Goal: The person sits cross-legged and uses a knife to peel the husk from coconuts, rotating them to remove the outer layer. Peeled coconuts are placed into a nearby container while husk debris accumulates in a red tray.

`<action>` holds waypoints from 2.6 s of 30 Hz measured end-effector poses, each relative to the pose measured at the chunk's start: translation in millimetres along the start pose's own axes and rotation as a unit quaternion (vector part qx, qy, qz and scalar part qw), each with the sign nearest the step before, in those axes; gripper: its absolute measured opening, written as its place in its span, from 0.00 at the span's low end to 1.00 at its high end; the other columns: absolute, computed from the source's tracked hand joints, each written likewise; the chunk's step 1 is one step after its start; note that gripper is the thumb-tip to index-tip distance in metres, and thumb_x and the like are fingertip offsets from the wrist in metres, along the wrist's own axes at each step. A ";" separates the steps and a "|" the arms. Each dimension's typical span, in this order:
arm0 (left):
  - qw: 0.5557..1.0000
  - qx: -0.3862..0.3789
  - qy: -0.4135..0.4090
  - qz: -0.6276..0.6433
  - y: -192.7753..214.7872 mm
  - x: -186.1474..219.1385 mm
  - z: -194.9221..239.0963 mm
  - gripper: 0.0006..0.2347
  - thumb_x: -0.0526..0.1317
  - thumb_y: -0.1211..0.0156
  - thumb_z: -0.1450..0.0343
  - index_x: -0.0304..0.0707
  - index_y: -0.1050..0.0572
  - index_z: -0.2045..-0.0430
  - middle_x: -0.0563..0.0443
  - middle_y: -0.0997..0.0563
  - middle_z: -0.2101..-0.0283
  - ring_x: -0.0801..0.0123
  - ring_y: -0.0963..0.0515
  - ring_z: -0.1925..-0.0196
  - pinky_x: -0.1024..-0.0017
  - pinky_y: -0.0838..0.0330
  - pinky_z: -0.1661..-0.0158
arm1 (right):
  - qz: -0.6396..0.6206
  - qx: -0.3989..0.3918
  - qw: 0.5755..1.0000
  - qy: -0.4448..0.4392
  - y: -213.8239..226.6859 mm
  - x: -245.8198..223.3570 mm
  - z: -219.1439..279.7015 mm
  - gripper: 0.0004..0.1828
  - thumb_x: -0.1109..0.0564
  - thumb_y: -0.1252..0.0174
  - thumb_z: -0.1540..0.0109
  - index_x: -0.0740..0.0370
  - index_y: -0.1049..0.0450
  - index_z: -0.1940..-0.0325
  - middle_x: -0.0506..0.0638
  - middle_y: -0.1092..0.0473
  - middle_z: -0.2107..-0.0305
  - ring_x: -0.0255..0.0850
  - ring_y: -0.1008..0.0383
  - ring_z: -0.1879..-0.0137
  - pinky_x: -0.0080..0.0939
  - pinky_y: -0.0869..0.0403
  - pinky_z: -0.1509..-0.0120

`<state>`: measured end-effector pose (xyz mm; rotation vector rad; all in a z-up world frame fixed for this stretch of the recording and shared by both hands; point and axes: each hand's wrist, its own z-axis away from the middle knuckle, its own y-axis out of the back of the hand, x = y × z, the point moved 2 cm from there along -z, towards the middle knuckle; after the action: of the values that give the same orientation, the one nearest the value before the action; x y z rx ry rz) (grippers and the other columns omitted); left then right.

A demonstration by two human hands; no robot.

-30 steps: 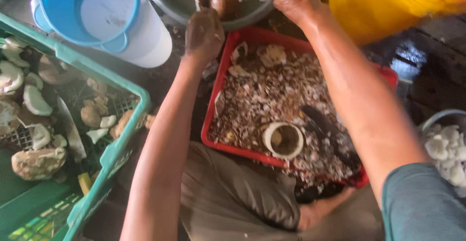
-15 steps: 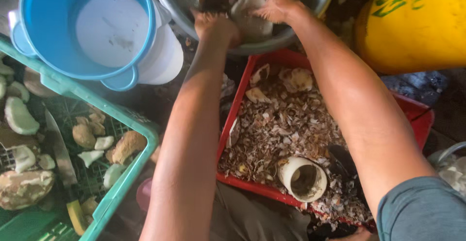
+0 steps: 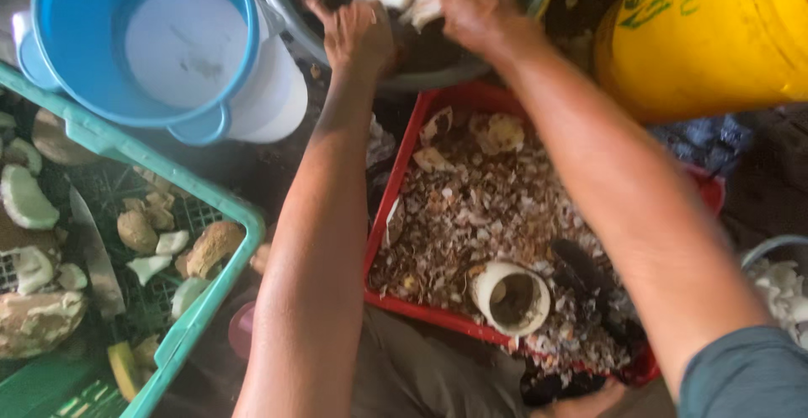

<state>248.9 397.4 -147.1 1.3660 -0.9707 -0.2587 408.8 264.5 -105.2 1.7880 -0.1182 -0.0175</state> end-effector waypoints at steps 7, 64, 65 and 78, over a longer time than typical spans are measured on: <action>0.995 0.072 -0.051 0.048 4.6 0.8 16.5 0.14 0.42 0.58 0.24 0.42 0.20 0.64 0.42 0.17 0.67 0.49 0.17 0.61 0.37 0.56 0.35 | -0.045 0.073 0.996 -0.025 62.7 4.1 41.7 0.18 0.56 0.29 0.41 0.54 0.22 0.48 0.56 0.24 0.61 0.53 0.23 0.56 0.56 0.27 0.52; 0.951 0.208 -0.125 0.189 59.5 86.2 364.2 0.18 0.36 0.34 0.28 0.34 0.26 0.44 0.39 0.24 0.42 0.45 0.26 0.39 0.52 0.35 0.39 | -0.486 0.089 0.738 -0.460 257.9 -168.5 493.9 0.13 0.57 0.45 0.29 0.68 0.25 0.45 0.53 0.23 0.60 0.33 0.23 0.59 0.34 0.23 0.54; 0.951 0.206 -0.122 0.193 59.4 85.1 359.9 0.17 0.36 0.34 0.28 0.35 0.26 0.45 0.39 0.24 0.43 0.45 0.26 0.39 0.52 0.35 0.39 | -0.479 0.104 0.736 -0.467 256.0 -165.8 476.9 0.13 0.57 0.45 0.29 0.67 0.24 0.44 0.53 0.23 0.61 0.33 0.24 0.60 0.34 0.24 0.55; 0.943 0.245 -0.104 0.198 64.2 81.5 359.1 0.16 0.35 0.32 0.32 0.33 0.25 0.50 0.39 0.22 0.46 0.47 0.24 0.42 0.53 0.34 0.40 | -0.278 0.203 0.881 -0.326 223.4 -211.5 467.2 0.08 0.65 0.40 0.32 0.63 0.21 0.49 0.53 0.23 0.56 0.34 0.23 0.57 0.32 0.25 0.57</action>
<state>21.1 106.7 -89.7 1.5687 -1.5323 0.1618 147.0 -218.8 -1.1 2.1127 -0.0871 -1.0852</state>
